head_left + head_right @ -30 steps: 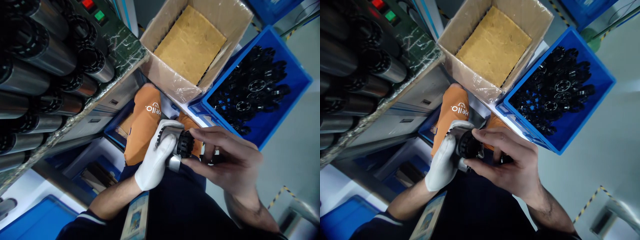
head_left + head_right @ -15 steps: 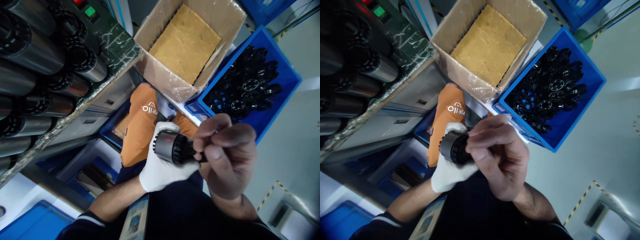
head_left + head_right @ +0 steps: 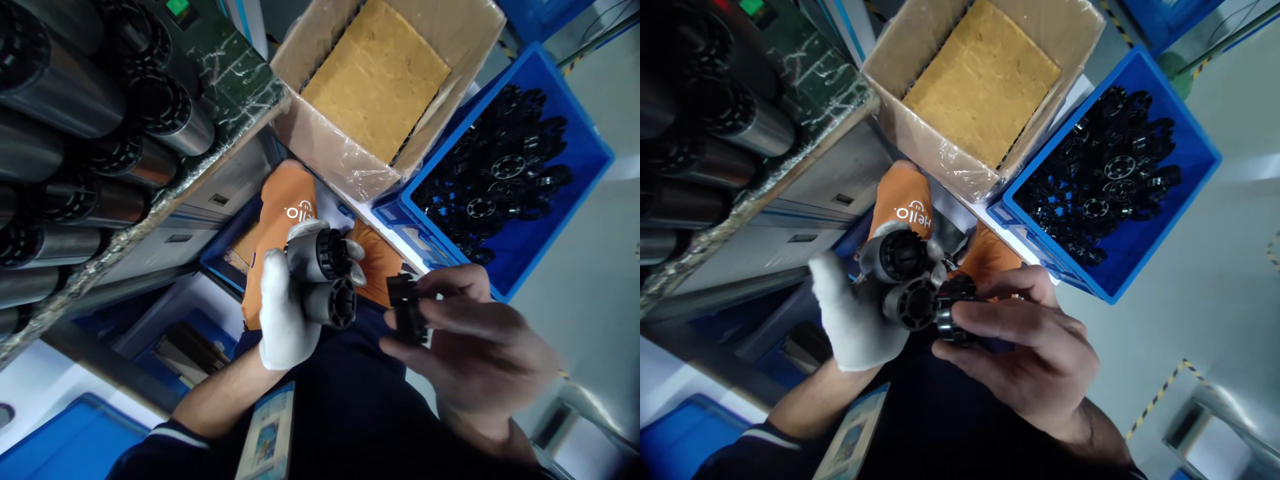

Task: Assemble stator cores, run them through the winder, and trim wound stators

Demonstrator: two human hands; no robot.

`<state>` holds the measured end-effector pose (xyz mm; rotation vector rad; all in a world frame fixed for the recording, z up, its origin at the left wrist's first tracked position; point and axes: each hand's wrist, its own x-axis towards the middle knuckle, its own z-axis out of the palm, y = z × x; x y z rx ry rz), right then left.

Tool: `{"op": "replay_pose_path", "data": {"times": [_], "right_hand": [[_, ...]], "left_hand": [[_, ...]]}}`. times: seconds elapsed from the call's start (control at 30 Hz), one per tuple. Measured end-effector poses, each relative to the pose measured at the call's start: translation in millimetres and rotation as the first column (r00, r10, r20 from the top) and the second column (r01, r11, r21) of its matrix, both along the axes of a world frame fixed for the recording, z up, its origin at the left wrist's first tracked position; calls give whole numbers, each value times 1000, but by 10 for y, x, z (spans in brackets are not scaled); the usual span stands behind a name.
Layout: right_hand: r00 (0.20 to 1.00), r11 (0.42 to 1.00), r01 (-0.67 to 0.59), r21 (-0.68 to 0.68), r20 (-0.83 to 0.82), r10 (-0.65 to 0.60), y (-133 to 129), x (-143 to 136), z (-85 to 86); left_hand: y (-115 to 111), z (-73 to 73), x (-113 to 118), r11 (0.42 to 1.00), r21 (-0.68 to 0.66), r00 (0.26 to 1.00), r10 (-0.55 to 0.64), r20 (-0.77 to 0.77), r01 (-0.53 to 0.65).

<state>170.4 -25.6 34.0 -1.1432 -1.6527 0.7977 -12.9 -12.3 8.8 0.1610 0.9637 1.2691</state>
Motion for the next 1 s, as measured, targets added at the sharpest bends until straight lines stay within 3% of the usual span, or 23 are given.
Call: {"op": "replay_pose_path", "data": {"times": [0.13, 0.33, 0.63, 0.77, 1.0], "right_hand": [[992, 995, -102, 11, 73, 101, -3, -129, -9], [971, 974, -229, -6, 69, 228, 53, -167, -92], [995, 994, -89, -66, 33, 92, -55, -173, -125], [992, 988, -129, -83, -15, 128, -27, -199, -146], [972, 974, -227, 15, 69, 226, 112, -219, -165]], "left_hand": [[59, 101, 13, 997, -74, 999, 30, -19, -31], [56, 78, -34, 994, -98, 999, -41, 5, 41], [14, 55, -16, 996, -86, 999, -27, -29, 25], [0, 93, -46, 997, -78, 999, 24, -29, -26], [-59, 149, -149, 992, -96, 997, 78, -19, -79]]}}
